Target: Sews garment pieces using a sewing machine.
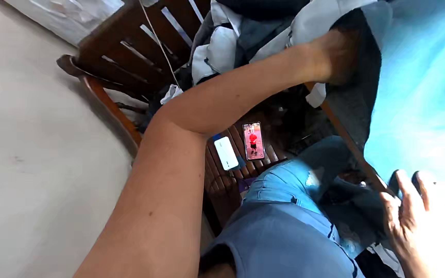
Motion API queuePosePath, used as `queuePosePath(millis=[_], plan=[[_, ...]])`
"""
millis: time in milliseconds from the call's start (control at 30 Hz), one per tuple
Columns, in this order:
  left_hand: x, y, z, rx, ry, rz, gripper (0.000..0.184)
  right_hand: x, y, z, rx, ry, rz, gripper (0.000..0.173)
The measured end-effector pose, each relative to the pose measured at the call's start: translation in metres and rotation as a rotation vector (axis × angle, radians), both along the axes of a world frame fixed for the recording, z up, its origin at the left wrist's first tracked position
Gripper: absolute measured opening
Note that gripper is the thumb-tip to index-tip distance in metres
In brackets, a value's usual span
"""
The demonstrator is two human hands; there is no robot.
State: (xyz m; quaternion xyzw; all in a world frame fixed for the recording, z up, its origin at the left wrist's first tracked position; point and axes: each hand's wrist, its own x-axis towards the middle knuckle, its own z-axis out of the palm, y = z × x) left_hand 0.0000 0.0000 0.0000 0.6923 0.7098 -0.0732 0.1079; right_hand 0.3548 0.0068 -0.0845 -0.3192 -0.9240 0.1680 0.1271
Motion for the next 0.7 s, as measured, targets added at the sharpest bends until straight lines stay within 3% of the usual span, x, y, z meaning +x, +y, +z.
queuePosePath(millis=[67, 167, 300, 333, 400, 500, 600, 700], plan=[[0.004, -0.008, 0.004, -0.021, 0.060, 0.007, 0.032, 0.008, -0.005, -0.004, 0.017, -0.009, -0.006, 0.064], [0.039, -0.029, 0.026, -0.255, 0.040, 0.015, 0.024, 0.015, -0.007, -0.009, 0.053, -0.038, -0.048, 0.066], [0.109, -0.054, 0.058, -0.355, -0.383, -0.325, 0.009, 0.020, 0.001, -0.016, 0.036, 0.025, -0.071, 0.063], [0.124, -0.051, 0.051, -0.297, -0.528, -0.432, 0.007, 0.023, 0.003, -0.017, 0.031, 0.037, -0.090, 0.063], [0.152, -0.030, 0.007, 0.072, -0.692, -0.638, 0.008, 0.031, 0.002, -0.017, 0.047, 0.048, -0.155, 0.063], [0.185, 0.023, -0.064, 0.408, -0.663, -0.729, 0.023, 0.060, -0.004, -0.017, 0.161, -0.046, -0.274, 0.068], [0.193, 0.042, -0.098, 0.262, -0.446, -0.589, 0.059, 0.111, -0.012, -0.006, 0.243, -0.150, -0.519, 0.062], [0.198, 0.041, -0.104, 0.262, -0.412, -0.503, 0.063, 0.151, -0.022, 0.007, 0.162, -0.129, -0.820, 0.048]])
